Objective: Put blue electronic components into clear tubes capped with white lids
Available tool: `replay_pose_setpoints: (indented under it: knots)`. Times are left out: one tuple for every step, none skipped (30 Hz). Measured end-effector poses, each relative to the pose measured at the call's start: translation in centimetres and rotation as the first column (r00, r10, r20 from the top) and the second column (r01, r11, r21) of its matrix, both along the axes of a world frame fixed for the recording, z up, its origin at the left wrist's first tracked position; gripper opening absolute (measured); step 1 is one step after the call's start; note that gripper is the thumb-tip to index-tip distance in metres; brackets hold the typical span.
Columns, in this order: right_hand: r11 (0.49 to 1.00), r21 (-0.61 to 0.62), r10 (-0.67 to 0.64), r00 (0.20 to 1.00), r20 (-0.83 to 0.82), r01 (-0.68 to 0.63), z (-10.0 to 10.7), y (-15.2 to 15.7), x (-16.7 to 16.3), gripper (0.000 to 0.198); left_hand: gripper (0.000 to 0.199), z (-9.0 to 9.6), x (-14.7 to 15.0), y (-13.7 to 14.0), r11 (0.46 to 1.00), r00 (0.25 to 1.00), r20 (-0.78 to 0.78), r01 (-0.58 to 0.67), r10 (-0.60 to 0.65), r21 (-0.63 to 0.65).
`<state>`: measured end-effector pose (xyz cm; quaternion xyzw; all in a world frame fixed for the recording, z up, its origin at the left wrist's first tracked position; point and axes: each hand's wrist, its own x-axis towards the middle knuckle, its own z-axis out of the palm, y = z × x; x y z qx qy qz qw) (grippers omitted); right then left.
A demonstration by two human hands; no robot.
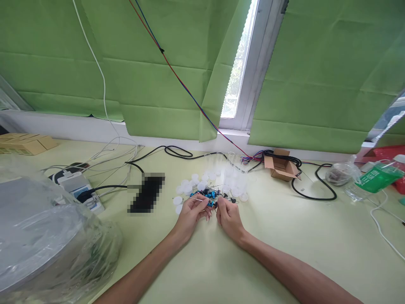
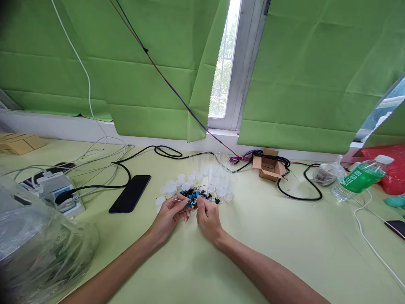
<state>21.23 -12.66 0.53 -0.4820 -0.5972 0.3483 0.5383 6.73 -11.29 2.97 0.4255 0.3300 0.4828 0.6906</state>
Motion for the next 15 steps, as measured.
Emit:
replay_pose_setpoints:
  knots:
    - [1.000, -0.015, 0.011, 1.000, -0.024, -0.011, 0.07, -0.05, 0.03, 0.046, 0.023, 0.08, -0.01, 0.03, 1.000, 1.000, 0.009, -0.014, 0.014, -0.007]
    - [0.999, -0.030, 0.028, 0.999, -0.045, -0.029, 0.12, -0.10, 0.05, 0.040, 0.024, 0.16, -0.03, 0.05, 0.999, 0.999, 0.016, -0.029, 0.030, -0.013]
    - [0.998, -0.038, 0.049, 0.997, -0.061, -0.051, 0.13, -0.14, 0.07, 0.034, 0.024, 0.25, -0.05, 0.08, 0.999, 0.999, 0.023, -0.046, 0.046, -0.018]
    - [0.997, -0.038, 0.071, 0.995, -0.068, -0.073, 0.11, -0.17, 0.09, 0.031, 0.024, 0.33, -0.06, 0.10, 0.998, 0.998, 0.027, -0.060, 0.060, -0.020]
    - [0.995, -0.031, 0.092, 0.994, -0.066, -0.094, 0.07, -0.18, 0.11, 0.031, 0.025, 0.40, -0.07, 0.12, 0.997, 0.997, 0.031, -0.072, 0.073, -0.022]
    - [0.994, -0.021, 0.108, 0.992, -0.060, -0.110, 0.01, -0.18, 0.12, 0.031, 0.024, 0.45, -0.07, 0.13, 0.997, 0.996, 0.034, -0.079, 0.080, -0.025]
    - [0.993, -0.012, 0.121, 0.991, -0.051, -0.121, -0.06, -0.18, 0.12, 0.030, 0.025, 0.48, -0.05, 0.14, 0.996, 0.996, 0.037, -0.083, 0.084, -0.028]
    - [0.992, -0.006, 0.129, 0.991, -0.044, -0.129, -0.13, -0.16, 0.13, 0.029, 0.025, 0.49, -0.04, 0.14, 0.996, 0.996, 0.038, -0.084, 0.086, -0.030]
    - [0.991, -0.004, 0.134, 0.990, -0.040, -0.134, -0.19, -0.14, 0.13, 0.028, 0.025, 0.49, -0.02, 0.14, 0.996, 0.996, 0.038, -0.083, 0.084, -0.032]
    - [0.991, -0.005, 0.136, 0.990, -0.037, -0.137, -0.24, -0.11, 0.14, 0.027, 0.025, 0.46, 0.00, 0.14, 0.996, 0.996, 0.036, -0.080, 0.081, -0.033]
    - [0.990, -0.010, 0.137, 0.990, -0.037, -0.137, -0.27, -0.09, 0.14, 0.026, 0.025, 0.43, 0.01, 0.13, 0.997, 0.996, 0.033, -0.077, 0.078, -0.032]
    - [0.991, -0.015, 0.136, 0.990, -0.036, -0.136, -0.28, -0.06, 0.14, 0.026, 0.024, 0.39, 0.01, 0.11, 0.997, 0.997, 0.029, -0.074, 0.074, -0.029]
    - [0.990, -0.021, 0.136, 0.990, -0.036, -0.137, -0.29, -0.05, 0.14, 0.026, 0.024, 0.35, 0.00, 0.10, 0.997, 0.997, 0.025, -0.069, 0.069, -0.025]
    - [0.990, -0.027, 0.136, 0.990, -0.036, -0.137, -0.30, -0.04, 0.14, 0.026, 0.024, 0.31, -0.01, 0.09, 0.998, 0.998, 0.022, -0.063, 0.064, -0.020]
    - [0.990, -0.034, 0.137, 0.990, -0.036, -0.138, -0.30, -0.03, 0.14, 0.026, 0.024, 0.28, -0.03, 0.08, 0.998, 0.998, 0.019, -0.055, 0.055, -0.013]
